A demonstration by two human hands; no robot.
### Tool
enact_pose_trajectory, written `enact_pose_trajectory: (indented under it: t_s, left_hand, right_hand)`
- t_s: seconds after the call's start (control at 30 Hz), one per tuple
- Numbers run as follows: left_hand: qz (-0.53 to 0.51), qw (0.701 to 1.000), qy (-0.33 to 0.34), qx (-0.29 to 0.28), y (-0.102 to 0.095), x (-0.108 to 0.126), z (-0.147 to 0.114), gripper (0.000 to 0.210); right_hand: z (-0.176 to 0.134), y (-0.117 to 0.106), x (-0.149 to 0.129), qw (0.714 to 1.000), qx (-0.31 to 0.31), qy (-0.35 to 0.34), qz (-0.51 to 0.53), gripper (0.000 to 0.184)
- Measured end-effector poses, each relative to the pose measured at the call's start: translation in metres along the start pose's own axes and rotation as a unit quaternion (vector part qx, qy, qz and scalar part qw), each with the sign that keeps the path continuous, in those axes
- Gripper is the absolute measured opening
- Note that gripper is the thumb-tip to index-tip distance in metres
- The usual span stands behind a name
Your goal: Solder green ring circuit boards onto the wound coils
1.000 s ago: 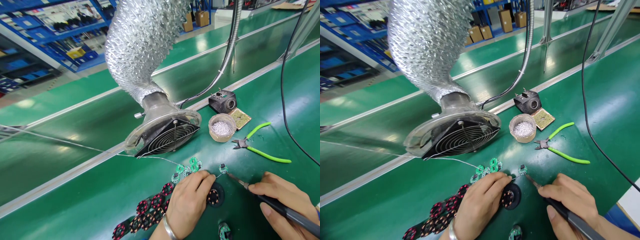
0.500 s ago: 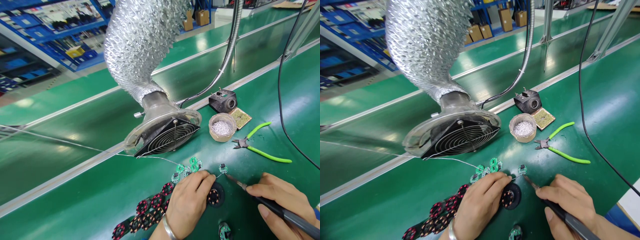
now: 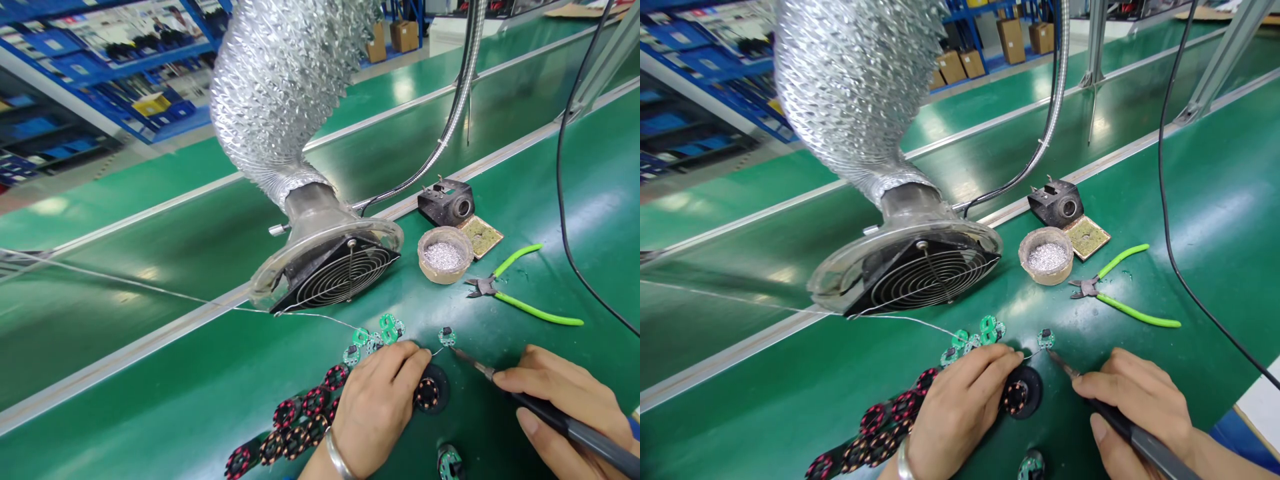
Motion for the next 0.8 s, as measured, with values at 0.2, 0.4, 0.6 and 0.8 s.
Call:
enact_pose_trajectory:
  t_s: [0.2,0.4,0.6,0.8]
  left_hand:
    - [0.001,1.0,-0.001,-0.004,0.0009,-0.0006,-0.0004,0.026]
    - [0.006,1.0,-0.001,0.001,-0.0003,0.0,0.001,0.027]
    - [0.005,1.0,0.001,0.009,-0.0017,0.0011,0.0009,0.027]
    - [-0.007,1.0,0.013,0.014,-0.0019,0.0049,0.0058,0.025]
  right_hand:
    - [0.0009,0.0032,0.0013,1.0,-0.013,-0.002,0.007,0.029]
    - [-0.0036,0.0005,0.0023,1.0,-0.015,0.01,-0.023,0.026]
    - [-0.0055,-0.0025,0.0048,1.0,-0.002,0.022,-0.019,0.026]
    - [-0.0016,-0.0025,0.0036,1.0,0.005,0.018,-0.006,0.026]
Point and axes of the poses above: each hand's wrist, its own z-axis towards the middle knuckle, its own y-axis out of the palm, x = y × z, the point moved 10 cm from there along z, towards the middle knuckle, and after that the axes turned 4 degrees about -x, right-handed, at the moved point
